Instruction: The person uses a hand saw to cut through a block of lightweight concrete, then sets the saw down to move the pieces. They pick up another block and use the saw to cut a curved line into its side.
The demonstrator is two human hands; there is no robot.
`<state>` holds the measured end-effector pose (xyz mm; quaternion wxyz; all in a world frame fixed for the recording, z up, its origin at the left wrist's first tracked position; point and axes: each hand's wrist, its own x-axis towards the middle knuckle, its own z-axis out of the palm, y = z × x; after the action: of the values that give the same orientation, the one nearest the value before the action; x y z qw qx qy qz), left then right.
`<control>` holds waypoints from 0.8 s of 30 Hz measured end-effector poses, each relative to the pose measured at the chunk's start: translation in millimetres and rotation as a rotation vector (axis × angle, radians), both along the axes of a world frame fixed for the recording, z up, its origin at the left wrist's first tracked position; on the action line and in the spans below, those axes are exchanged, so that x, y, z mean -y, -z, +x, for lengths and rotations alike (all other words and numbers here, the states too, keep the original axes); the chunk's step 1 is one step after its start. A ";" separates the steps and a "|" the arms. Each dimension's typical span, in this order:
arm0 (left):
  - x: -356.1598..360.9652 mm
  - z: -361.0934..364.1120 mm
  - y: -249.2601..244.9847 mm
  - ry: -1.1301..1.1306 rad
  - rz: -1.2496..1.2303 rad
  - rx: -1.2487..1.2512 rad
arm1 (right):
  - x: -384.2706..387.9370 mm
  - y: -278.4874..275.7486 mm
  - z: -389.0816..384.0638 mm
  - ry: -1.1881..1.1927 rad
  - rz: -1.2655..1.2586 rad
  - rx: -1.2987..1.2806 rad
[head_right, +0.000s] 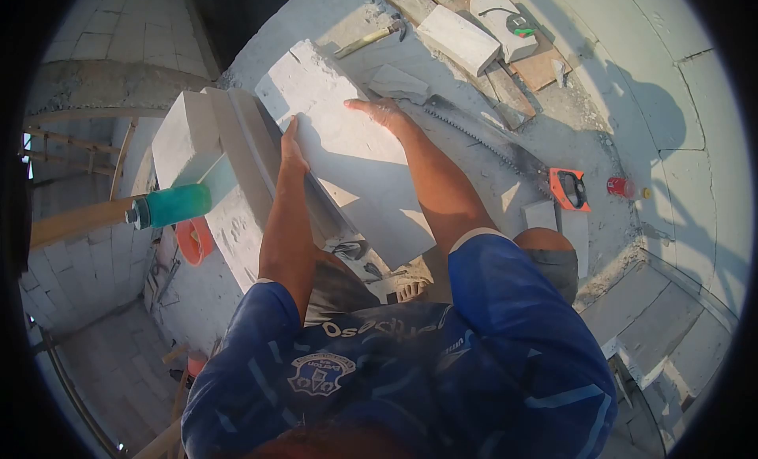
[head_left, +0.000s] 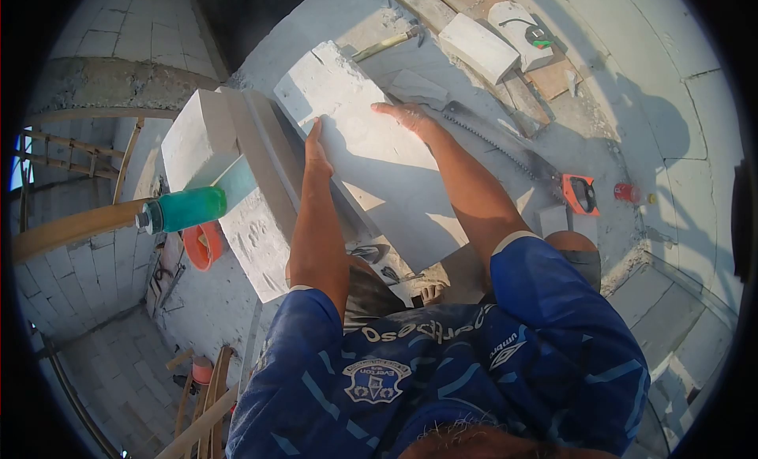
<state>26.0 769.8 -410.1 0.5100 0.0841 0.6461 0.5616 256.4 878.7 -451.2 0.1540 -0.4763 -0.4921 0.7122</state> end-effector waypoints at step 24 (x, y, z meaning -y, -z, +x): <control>11.7 42.5 23.3 0.041 -0.520 -0.819 | -7.9 -3.4 1.3 0.020 -0.041 0.094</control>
<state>68.6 758.1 -433.3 0.2290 0.1807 0.9109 0.2919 257.7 886.6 -447.8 0.1281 -0.5171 -0.4794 0.6974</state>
